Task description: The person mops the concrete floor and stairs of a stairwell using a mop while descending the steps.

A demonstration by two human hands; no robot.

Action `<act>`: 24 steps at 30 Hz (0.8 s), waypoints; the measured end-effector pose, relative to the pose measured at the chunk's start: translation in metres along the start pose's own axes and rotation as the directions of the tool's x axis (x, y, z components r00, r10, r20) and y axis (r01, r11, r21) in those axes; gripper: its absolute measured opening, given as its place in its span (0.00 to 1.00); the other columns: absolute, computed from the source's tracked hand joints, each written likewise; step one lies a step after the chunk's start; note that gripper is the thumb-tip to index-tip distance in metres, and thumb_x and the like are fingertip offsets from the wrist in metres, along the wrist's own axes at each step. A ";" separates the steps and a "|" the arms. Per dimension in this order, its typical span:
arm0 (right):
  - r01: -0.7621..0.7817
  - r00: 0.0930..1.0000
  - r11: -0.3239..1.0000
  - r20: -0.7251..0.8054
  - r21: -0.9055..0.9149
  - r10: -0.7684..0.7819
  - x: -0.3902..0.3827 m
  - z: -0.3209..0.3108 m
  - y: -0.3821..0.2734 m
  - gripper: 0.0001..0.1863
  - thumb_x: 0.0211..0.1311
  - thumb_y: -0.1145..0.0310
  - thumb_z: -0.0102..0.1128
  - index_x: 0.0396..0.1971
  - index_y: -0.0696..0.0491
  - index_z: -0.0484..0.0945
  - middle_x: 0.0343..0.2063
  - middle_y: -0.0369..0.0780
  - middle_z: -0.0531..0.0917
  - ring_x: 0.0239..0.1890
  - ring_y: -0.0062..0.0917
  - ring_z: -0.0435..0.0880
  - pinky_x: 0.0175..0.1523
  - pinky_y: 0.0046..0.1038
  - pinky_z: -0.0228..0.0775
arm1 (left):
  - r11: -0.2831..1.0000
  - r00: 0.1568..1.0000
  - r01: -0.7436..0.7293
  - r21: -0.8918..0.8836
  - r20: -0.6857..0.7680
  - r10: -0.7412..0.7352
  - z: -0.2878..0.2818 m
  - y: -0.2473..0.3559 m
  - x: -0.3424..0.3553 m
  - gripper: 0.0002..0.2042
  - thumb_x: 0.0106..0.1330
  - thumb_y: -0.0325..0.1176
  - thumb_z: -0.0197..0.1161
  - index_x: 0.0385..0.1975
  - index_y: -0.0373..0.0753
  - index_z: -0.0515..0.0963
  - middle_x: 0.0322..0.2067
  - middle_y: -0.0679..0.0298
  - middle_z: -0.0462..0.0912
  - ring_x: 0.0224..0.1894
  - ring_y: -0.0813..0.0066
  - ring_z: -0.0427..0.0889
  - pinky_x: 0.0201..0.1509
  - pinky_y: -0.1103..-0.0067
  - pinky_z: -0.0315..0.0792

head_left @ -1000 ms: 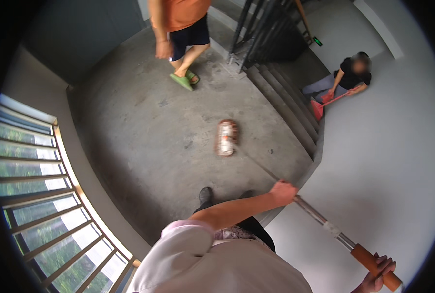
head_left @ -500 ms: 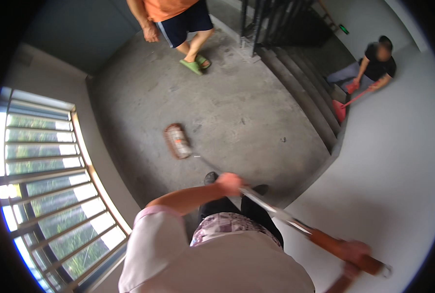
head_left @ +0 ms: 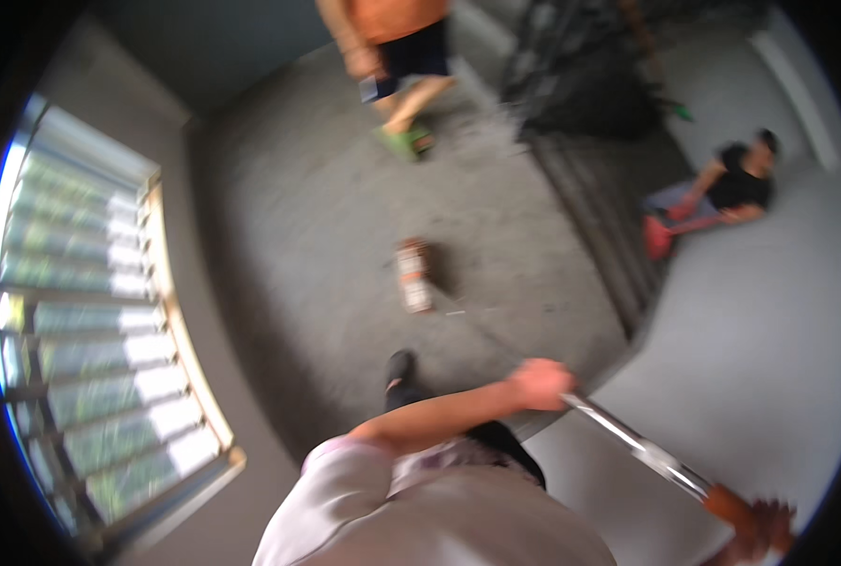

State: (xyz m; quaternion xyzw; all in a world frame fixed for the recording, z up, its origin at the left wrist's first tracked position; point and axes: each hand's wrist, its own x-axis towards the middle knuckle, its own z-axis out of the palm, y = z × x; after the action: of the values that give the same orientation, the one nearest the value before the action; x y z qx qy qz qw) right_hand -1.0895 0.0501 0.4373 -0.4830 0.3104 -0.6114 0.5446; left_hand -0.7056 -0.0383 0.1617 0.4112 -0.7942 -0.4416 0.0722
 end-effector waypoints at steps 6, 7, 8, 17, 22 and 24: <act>-0.247 0.925 0.969 0.303 0.027 0.227 0.058 0.192 0.171 0.12 0.46 0.78 0.53 0.32 0.51 0.67 0.30 0.40 0.76 0.41 0.34 0.79 0.59 0.58 0.57 | 0.873 0.830 0.458 0.169 -0.432 -0.352 -0.029 -0.187 -0.167 0.12 0.53 0.43 0.62 0.18 0.42 0.77 0.22 0.58 0.79 0.29 0.57 0.79 0.34 0.67 0.73; -0.348 0.902 0.930 0.313 0.118 0.297 0.054 0.214 0.203 0.15 0.48 0.87 0.57 0.30 0.51 0.67 0.32 0.37 0.77 0.45 0.32 0.78 0.64 0.52 0.52 | 0.865 0.779 0.469 0.180 -0.546 -0.309 -0.029 -0.222 -0.195 0.16 0.54 0.44 0.62 0.13 0.40 0.71 0.18 0.56 0.76 0.26 0.54 0.78 0.30 0.65 0.71; -0.369 0.868 0.926 0.383 0.075 0.315 0.049 0.232 0.233 0.15 0.49 0.86 0.58 0.31 0.51 0.66 0.36 0.38 0.76 0.49 0.31 0.76 0.64 0.43 0.55 | 0.878 0.771 0.444 0.180 -0.575 -0.272 -0.037 -0.249 -0.221 0.16 0.54 0.42 0.63 0.13 0.40 0.70 0.17 0.56 0.75 0.25 0.53 0.77 0.29 0.64 0.70; -0.603 0.695 0.797 0.484 -0.009 0.532 -0.047 0.302 0.362 0.14 0.52 0.83 0.59 0.30 0.52 0.63 0.38 0.36 0.74 0.56 0.29 0.71 0.56 0.29 0.62 | 0.530 0.572 0.795 0.294 -0.074 -0.817 0.051 -0.374 -0.388 0.10 0.46 0.43 0.58 0.25 0.47 0.80 0.30 0.62 0.81 0.40 0.58 0.79 0.41 0.65 0.73; -0.528 0.650 0.835 0.558 -0.155 0.515 -0.011 0.161 0.265 0.13 0.47 0.86 0.59 0.27 0.53 0.68 0.31 0.38 0.77 0.44 0.29 0.76 0.56 0.35 0.65 | 0.676 0.665 0.651 0.345 0.170 -0.727 0.118 -0.253 -0.278 0.14 0.52 0.41 0.55 0.38 0.52 0.80 0.36 0.60 0.82 0.43 0.61 0.80 0.47 0.69 0.72; -0.534 0.730 0.830 0.409 -0.158 0.548 0.005 0.098 0.205 0.12 0.42 0.85 0.60 0.25 0.54 0.70 0.28 0.38 0.77 0.39 0.32 0.78 0.56 0.44 0.64 | 0.733 0.707 0.643 0.219 0.199 -0.679 0.120 -0.182 -0.196 0.14 0.51 0.40 0.55 0.38 0.53 0.80 0.35 0.59 0.82 0.40 0.61 0.80 0.43 0.68 0.74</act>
State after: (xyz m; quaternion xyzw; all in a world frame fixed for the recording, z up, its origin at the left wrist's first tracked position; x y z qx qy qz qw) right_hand -0.9236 0.0159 0.2862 -0.5042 0.3160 -0.2972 0.7467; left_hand -0.5278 0.1294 -0.0003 0.6096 -0.6232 -0.4348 -0.2257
